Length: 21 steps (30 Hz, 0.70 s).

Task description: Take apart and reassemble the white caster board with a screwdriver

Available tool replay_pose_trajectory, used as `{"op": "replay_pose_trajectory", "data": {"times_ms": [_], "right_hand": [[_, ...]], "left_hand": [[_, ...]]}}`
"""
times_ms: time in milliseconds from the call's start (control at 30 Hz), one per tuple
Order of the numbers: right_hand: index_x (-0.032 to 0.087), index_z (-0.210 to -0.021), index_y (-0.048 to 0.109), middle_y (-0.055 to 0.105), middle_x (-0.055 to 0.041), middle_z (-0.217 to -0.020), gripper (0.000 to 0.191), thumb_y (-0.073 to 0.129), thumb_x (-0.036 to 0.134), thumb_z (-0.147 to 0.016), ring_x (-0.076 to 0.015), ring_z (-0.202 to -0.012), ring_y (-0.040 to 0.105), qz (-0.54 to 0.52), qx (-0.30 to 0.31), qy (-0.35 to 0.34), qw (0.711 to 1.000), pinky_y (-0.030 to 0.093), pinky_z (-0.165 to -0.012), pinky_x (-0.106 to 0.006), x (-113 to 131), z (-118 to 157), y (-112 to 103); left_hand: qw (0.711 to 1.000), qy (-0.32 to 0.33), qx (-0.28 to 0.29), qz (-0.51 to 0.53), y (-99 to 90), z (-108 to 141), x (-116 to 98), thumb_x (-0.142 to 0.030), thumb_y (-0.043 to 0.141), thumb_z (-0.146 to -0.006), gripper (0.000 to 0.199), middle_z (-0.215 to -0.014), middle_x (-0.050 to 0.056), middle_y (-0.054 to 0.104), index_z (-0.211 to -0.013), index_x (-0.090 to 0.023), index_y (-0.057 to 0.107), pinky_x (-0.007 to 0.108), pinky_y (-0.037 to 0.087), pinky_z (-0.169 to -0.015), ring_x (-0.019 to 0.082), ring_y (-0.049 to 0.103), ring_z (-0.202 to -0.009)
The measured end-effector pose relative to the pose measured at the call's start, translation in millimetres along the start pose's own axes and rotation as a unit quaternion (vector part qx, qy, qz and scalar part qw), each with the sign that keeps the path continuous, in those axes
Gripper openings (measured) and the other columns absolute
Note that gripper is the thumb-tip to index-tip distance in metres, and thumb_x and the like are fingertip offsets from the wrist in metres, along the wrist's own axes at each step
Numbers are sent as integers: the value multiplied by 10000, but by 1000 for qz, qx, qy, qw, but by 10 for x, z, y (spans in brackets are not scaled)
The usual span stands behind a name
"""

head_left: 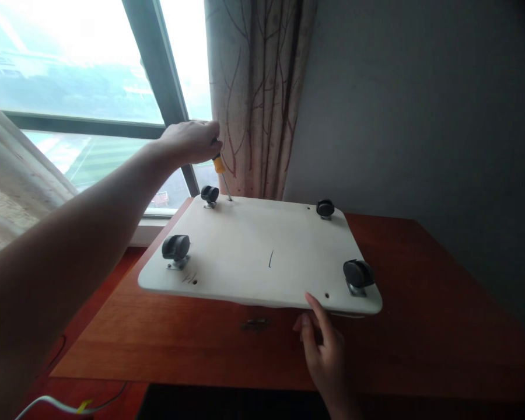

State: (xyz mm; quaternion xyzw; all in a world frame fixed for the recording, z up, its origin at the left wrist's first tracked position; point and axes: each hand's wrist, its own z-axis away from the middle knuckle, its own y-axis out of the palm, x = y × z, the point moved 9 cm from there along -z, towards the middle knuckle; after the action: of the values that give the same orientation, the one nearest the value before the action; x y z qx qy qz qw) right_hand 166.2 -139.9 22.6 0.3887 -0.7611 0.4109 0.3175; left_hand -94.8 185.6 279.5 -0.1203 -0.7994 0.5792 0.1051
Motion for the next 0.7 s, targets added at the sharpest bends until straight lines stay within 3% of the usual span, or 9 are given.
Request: {"op": "replay_pose_trajectory", "data": {"times_ms": [100, 167, 233, 300, 367, 467, 533, 600, 700], "right_hand": [[224, -1430, 513, 751, -26, -860, 437, 486, 196, -995, -115, -699, 706, 3, -3, -3, 1000, 592, -723, -207, 0, -1, 0], [233, -1433, 510, 745, -14, -837, 440, 485, 193, -995, -111, -690, 703, 2, -3, -4, 1000, 591, -726, -205, -2, -1, 2], [243, -1438, 504, 735, -1, -816, 446, 486, 191, -996, -107, -683, 697, 2, -2, -2, 1000, 590, -727, -203, -9, 1, 2], [249, -1444, 497, 730, 3, -813, 452, 484, 189, -996, -107, -684, 694, 2, 1, -1, 1000, 590, -725, -205, -14, 5, 1], [247, -1448, 493, 732, -1, -825, 456, 482, 189, -995, -110, -695, 697, 4, 2, -2, 1000, 592, -724, -209, -14, 9, -2], [245, -1445, 496, 731, 1, -813, 455, 483, 186, -994, -112, -690, 699, 7, 2, -3, 1000, 592, -707, -205, -10, 10, -5], [247, -1440, 501, 730, 4, -806, 451, 487, 185, -993, -108, -683, 697, 8, -2, -4, 1000, 589, -696, -196, -3, 7, -10], [249, -1435, 505, 732, 4, -809, 449, 492, 183, -992, -104, -686, 698, 9, -5, -6, 1000, 588, -698, -188, 9, 1, -15], [246, -1435, 506, 731, 8, -799, 450, 491, 178, -990, -99, -668, 695, 8, -5, -8, 1000, 587, -698, -183, 30, -8, -17]], "left_hand": [[995, 44, 49, 76, 93, -45, -35, -295, 471, -936, 423, -1264, 110, 592, -1349, -218, 514, 339, 517, -850, 204, 622, -1006], [988, 64, 66, 124, 115, -42, -85, -293, 477, -940, 443, -1225, 100, 617, -1378, -226, 480, 284, 528, -773, 160, 637, -907], [993, 60, 30, 92, 50, -33, -102, -400, 509, -940, 443, -1149, 109, 647, -1336, -201, 521, 333, 529, -786, 194, 638, -896], [999, 28, -16, -6, -34, -31, -73, -540, 526, -915, 489, -1066, 122, 661, -1229, -173, 604, 432, 513, -840, 269, 633, -945], [998, 7, -22, -64, -50, -56, -38, -581, 526, -900, 512, -1038, 130, 657, -1172, -163, 641, 498, 486, -882, 328, 619, -1010], [999, 45, 23, -4, 50, -127, -52, -380, 566, -883, 462, -1156, 129, 623, -1295, -171, 584, 428, 492, -883, 286, 619, -1029], [992, 81, 51, 79, 113, -143, -106, -263, 559, -857, 538, -1239, 120, 594, -1387, -185, 509, 346, 507, -830, 218, 635, -966], [987, 100, 48, 114, 117, -116, -170, -268, 548, -874, 538, -1215, 103, 613, -1405, -202, 489, 315, 508, -805, 184, 639, -908], [995, 96, -21, 25, 8, -33, -264, -447, 545, -906, 484, -1096, 103, 652, -1320, -197, 561, 404, 500, -857, 251, 635, -944]]}}
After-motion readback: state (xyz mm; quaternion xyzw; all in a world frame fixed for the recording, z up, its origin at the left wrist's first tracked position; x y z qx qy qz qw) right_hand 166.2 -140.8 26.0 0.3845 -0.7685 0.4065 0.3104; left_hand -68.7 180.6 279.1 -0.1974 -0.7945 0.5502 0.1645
